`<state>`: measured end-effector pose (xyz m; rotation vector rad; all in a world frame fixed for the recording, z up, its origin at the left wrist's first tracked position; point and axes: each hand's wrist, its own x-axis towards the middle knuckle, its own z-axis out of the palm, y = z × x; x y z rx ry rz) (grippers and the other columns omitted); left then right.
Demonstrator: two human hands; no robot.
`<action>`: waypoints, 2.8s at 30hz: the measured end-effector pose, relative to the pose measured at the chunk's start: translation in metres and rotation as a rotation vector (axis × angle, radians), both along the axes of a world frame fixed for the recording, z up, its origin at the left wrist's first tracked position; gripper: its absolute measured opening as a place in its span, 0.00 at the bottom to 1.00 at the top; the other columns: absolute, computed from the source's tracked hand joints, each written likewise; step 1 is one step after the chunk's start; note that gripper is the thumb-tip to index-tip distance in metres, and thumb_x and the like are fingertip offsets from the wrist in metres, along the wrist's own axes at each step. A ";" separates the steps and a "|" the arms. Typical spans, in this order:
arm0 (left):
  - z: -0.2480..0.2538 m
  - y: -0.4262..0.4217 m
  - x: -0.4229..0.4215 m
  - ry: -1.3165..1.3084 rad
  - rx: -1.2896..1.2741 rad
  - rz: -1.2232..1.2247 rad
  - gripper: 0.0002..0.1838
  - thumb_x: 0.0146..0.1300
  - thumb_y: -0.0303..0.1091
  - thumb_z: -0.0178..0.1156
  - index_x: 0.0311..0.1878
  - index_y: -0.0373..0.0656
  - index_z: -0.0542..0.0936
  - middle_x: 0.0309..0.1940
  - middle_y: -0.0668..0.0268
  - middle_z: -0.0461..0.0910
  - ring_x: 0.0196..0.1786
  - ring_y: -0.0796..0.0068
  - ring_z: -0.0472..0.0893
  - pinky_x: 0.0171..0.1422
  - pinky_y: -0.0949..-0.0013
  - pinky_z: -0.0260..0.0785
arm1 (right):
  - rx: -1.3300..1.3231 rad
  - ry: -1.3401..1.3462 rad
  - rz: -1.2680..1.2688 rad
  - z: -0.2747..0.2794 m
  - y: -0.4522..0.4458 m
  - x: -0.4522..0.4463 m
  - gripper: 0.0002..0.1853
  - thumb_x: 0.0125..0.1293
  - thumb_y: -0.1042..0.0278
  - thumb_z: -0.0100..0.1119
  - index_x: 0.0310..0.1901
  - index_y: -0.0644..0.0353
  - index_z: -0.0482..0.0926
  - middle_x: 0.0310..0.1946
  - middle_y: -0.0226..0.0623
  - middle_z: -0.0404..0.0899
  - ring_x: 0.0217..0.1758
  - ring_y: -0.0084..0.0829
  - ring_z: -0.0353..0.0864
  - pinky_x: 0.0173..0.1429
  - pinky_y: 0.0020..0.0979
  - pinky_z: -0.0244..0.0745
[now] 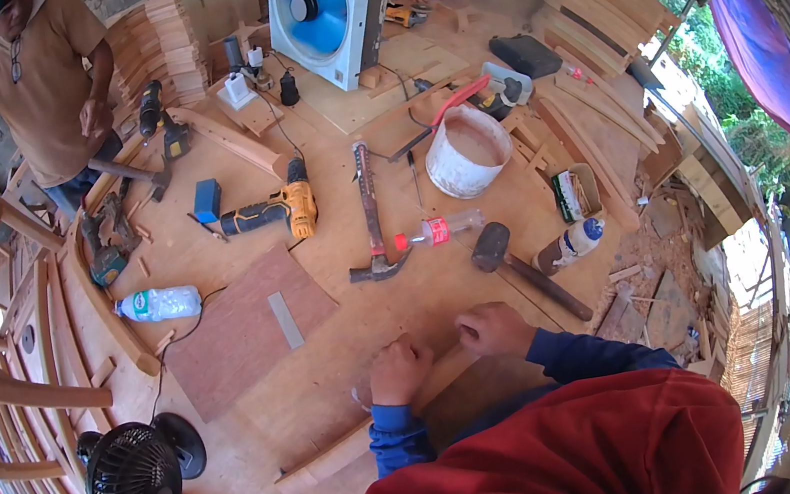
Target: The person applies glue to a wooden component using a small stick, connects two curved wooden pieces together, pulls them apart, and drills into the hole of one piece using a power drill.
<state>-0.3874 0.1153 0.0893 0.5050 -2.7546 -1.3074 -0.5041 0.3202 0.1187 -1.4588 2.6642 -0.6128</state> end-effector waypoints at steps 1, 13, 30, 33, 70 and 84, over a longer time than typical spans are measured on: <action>0.001 0.000 -0.001 -0.014 -0.003 -0.007 0.12 0.62 0.40 0.59 0.34 0.41 0.83 0.31 0.45 0.85 0.37 0.41 0.87 0.44 0.42 0.80 | -0.007 0.003 0.004 0.000 0.000 0.000 0.04 0.62 0.65 0.62 0.36 0.53 0.80 0.28 0.37 0.83 0.32 0.42 0.85 0.38 0.43 0.81; 0.008 0.003 0.002 -0.056 0.040 -0.005 0.15 0.62 0.45 0.59 0.39 0.43 0.84 0.37 0.47 0.87 0.43 0.45 0.88 0.49 0.45 0.82 | 0.055 0.006 0.001 -0.002 -0.001 0.000 0.06 0.60 0.66 0.64 0.38 0.53 0.81 0.27 0.35 0.83 0.31 0.41 0.85 0.37 0.42 0.81; 0.009 0.005 0.003 -0.068 0.093 0.014 0.17 0.61 0.44 0.58 0.38 0.38 0.85 0.40 0.45 0.86 0.44 0.43 0.87 0.52 0.45 0.80 | 0.065 -0.040 0.017 -0.004 -0.002 -0.001 0.05 0.62 0.73 0.66 0.39 0.58 0.82 0.31 0.41 0.83 0.31 0.40 0.85 0.36 0.37 0.81; 0.011 0.004 0.002 -0.092 0.109 0.017 0.18 0.61 0.44 0.58 0.38 0.37 0.85 0.40 0.45 0.87 0.45 0.43 0.87 0.53 0.46 0.80 | 0.058 -0.030 0.026 -0.004 -0.002 -0.001 0.05 0.62 0.74 0.66 0.39 0.58 0.82 0.31 0.41 0.83 0.31 0.40 0.86 0.36 0.36 0.82; 0.013 -0.001 0.006 -0.116 0.209 -0.046 0.21 0.67 0.48 0.58 0.44 0.37 0.86 0.45 0.44 0.87 0.50 0.42 0.87 0.57 0.44 0.79 | 0.377 0.009 0.738 0.207 -0.275 -0.057 0.22 0.72 0.66 0.58 0.66 0.58 0.73 0.40 0.41 0.87 0.41 0.42 0.89 0.47 0.39 0.83; -0.004 0.003 -0.001 -0.086 0.215 -0.037 0.20 0.67 0.48 0.59 0.46 0.41 0.89 0.46 0.45 0.87 0.49 0.42 0.88 0.55 0.46 0.81 | 0.314 -1.146 1.432 0.320 -0.254 0.104 0.16 0.78 0.71 0.57 0.62 0.71 0.76 0.50 0.47 0.83 0.47 0.40 0.85 0.48 0.36 0.79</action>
